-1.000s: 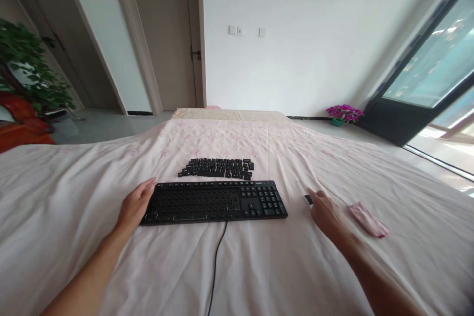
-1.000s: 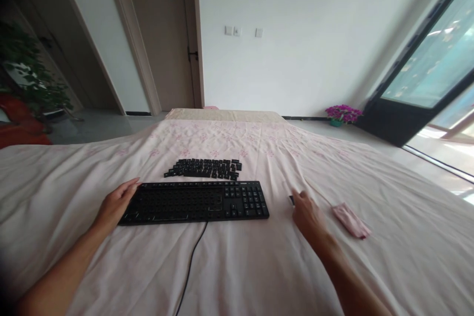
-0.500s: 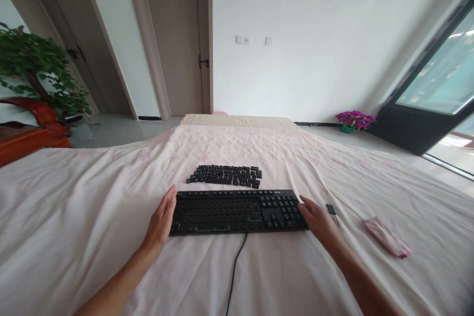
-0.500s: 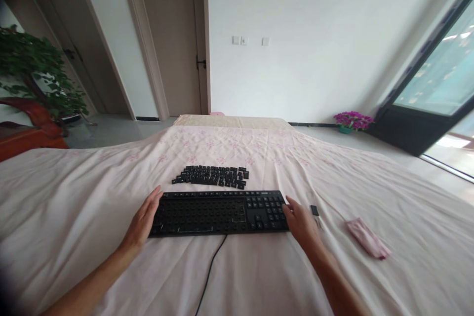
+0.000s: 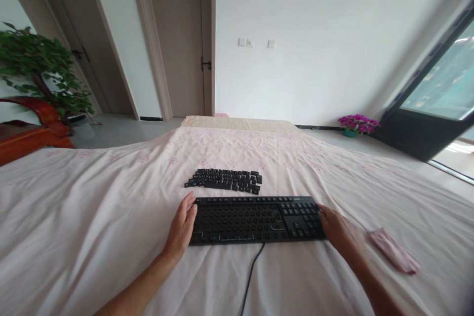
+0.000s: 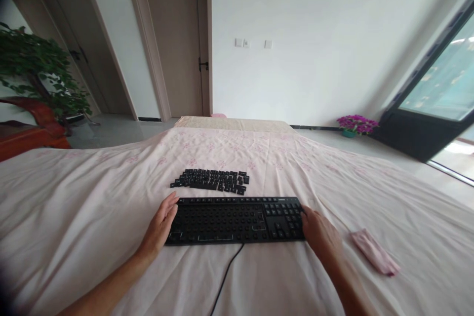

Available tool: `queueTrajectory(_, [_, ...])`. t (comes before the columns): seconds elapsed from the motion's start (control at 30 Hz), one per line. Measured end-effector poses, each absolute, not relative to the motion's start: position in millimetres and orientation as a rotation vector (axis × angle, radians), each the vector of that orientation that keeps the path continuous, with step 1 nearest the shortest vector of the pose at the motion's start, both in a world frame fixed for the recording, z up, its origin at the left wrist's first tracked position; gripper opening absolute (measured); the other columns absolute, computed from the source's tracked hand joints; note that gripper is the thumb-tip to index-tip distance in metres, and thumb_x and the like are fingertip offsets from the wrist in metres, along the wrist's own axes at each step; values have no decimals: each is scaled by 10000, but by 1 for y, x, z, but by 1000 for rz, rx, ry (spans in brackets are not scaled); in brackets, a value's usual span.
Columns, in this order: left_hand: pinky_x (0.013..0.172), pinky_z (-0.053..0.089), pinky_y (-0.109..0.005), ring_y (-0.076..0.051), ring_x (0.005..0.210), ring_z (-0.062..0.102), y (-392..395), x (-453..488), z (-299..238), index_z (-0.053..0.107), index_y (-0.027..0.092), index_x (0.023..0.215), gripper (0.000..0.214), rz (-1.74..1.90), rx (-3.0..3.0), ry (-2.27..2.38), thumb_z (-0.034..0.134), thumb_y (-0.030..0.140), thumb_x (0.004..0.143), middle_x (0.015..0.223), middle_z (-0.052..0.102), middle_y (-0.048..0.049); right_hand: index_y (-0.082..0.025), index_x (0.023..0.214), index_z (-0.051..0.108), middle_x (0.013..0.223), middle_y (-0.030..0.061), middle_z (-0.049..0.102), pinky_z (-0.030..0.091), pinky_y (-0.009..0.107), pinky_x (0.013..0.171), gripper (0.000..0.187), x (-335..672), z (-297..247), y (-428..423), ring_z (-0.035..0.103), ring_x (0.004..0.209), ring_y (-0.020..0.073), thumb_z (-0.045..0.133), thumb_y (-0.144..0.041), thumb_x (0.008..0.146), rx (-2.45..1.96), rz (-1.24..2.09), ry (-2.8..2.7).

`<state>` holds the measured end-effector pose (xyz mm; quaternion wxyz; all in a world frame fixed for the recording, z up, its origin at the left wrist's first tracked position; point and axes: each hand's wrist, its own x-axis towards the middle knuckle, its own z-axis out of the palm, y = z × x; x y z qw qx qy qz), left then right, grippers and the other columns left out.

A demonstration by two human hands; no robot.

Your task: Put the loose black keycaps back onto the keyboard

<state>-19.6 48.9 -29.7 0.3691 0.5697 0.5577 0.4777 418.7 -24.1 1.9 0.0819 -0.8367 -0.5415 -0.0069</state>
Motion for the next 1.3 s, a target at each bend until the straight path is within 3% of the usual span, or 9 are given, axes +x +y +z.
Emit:
queueTrajectory(0.17, [803, 518, -331, -202, 898, 670, 82, -48, -26, 524, 164, 1259, 515, 1180, 1495, 1549, 439, 468, 852, 1088, 684, -110, -268, 1219, 612, 1231, 63, 608, 405, 392, 880, 406, 385, 21, -3, 536, 1074, 267, 357, -281, 902, -2284, -306, -1817])
queueTrajectory(0.23, [614, 522, -282, -198, 790, 679, 94, -56, -25, 560, 158, 1212, 513, 1174, 1423, 1604, 426, 482, 838, 1048, 698, -113, -284, 1219, 617, 1198, 38, 627, 396, 356, 895, 410, 363, 23, 13, 534, 1066, 234, 362, -240, 901, -2139, -241, -1917])
queueTrajectory(0.3, [533, 492, -251, -196, 761, 678, 101, -60, -27, 589, 158, 1169, 495, 1159, 1403, 1631, 432, 480, 826, 1030, 705, -110, -299, 1205, 630, 1154, 28, 646, 396, 323, 879, 409, 342, 24, 31, 543, 1033, 208, 372, -217, 899, -2026, -139, -1993])
queueTrajectory(0.5, [755, 502, -261, -178, 847, 684, 97, -64, -33, 650, 228, 1092, 376, 974, 1610, 1616, 456, 420, 834, 1012, 723, -38, -290, 1139, 678, 1037, 36, 682, 379, 282, 846, 377, 309, 26, 71, 547, 965, 186, 410, -199, 889, -1943, 3, -2050])
queueTrajectory(0.77, [859, 453, -264, -172, 1000, 636, 96, -61, -26, 677, 272, 1035, 309, 893, 1870, 1678, 438, 340, 852, 1080, 705, 14, -299, 1096, 699, 984, 33, 684, 368, 265, 822, 356, 292, 22, 92, 543, 922, 179, 431, -201, 883, -1944, 12, -2026])
queueTrajectory(1.07, [877, 442, -260, -166, 1019, 624, 97, -61, -30, 676, 256, 997, 291, 899, 1946, 1659, 425, 302, 860, 1084, 698, 6, -287, 1061, 712, 992, 34, 667, 359, 259, 868, 345, 261, 15, 110, 537, 963, 166, 438, -177, 882, -1850, 58, -2026])
queueTrajectory(1.3, [880, 445, -280, -183, 1024, 623, 96, -59, -27, 675, 255, 996, 304, 894, 1947, 1649, 407, 306, 862, 1085, 695, -8, -303, 988, 735, 977, 18, 682, 367, 273, 882, 242, 240, 24, 138, 547, 962, 183, 528, -274, 866, -1824, 51, -2078])
